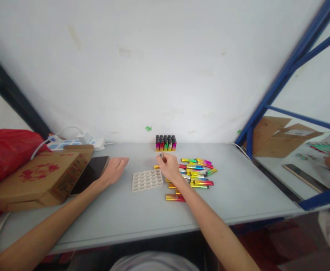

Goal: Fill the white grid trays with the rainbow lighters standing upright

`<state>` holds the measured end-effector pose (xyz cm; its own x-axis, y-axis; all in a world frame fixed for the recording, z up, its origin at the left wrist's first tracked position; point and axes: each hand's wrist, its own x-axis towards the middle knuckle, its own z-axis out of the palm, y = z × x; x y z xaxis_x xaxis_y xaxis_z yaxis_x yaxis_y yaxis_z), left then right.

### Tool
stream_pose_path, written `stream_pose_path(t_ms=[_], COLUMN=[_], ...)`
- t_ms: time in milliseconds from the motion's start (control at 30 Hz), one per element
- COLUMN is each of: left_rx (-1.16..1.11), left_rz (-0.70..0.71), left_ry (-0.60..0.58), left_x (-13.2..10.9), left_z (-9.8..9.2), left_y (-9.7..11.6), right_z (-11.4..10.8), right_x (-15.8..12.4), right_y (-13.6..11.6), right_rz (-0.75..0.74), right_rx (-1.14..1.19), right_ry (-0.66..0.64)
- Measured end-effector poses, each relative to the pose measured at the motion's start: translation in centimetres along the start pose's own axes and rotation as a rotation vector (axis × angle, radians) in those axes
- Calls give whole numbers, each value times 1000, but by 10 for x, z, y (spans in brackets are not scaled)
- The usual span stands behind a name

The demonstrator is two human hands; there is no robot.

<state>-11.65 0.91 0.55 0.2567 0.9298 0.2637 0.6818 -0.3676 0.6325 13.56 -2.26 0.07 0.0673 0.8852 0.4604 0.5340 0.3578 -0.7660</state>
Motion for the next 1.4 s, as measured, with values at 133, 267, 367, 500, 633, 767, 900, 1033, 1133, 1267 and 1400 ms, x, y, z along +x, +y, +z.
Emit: stream_pose_path(t_ms=[133, 267, 367, 500, 633, 767, 900, 1033, 1133, 1267, 1400], left_rx=[37, 69, 95, 111, 103, 61, 60, 63, 63, 90, 118], left_rz=[44, 77, 141, 196, 154, 93, 75, 105, 134, 160, 188], left_ry=[-8, -2, 11, 29, 25, 34, 58, 76, 90, 111, 175], left_x=[1, 1, 3, 7, 7, 7, 9, 11, 12, 13, 14], left_z=[4, 6, 8, 10, 9, 6, 5, 4, 4, 5, 5], left_y=[-3, -5, -8, -13, -15, -17, -21, -25, -26, -25, -27], right_z=[0, -2, -2, 1, 9, 18, 26, 33, 40, 46, 29], right_x=[1, 0, -1, -4, -7, -10, -10, -8, -6, -6, -8], right_y=[2, -2, -5, -8, -17, -25, -23, -16, -12, -12, -11], right_rz=[5, -19, -43, -90, -297, -305, -318, -361, -426, -496, -491], right_rx=[-9, -19, 17, 151, 6, -95, -124, -182, -229, -371, -360], right_ry=[2, 2, -63, -271, -322, -422, -463, -484, -491, -501, -459])
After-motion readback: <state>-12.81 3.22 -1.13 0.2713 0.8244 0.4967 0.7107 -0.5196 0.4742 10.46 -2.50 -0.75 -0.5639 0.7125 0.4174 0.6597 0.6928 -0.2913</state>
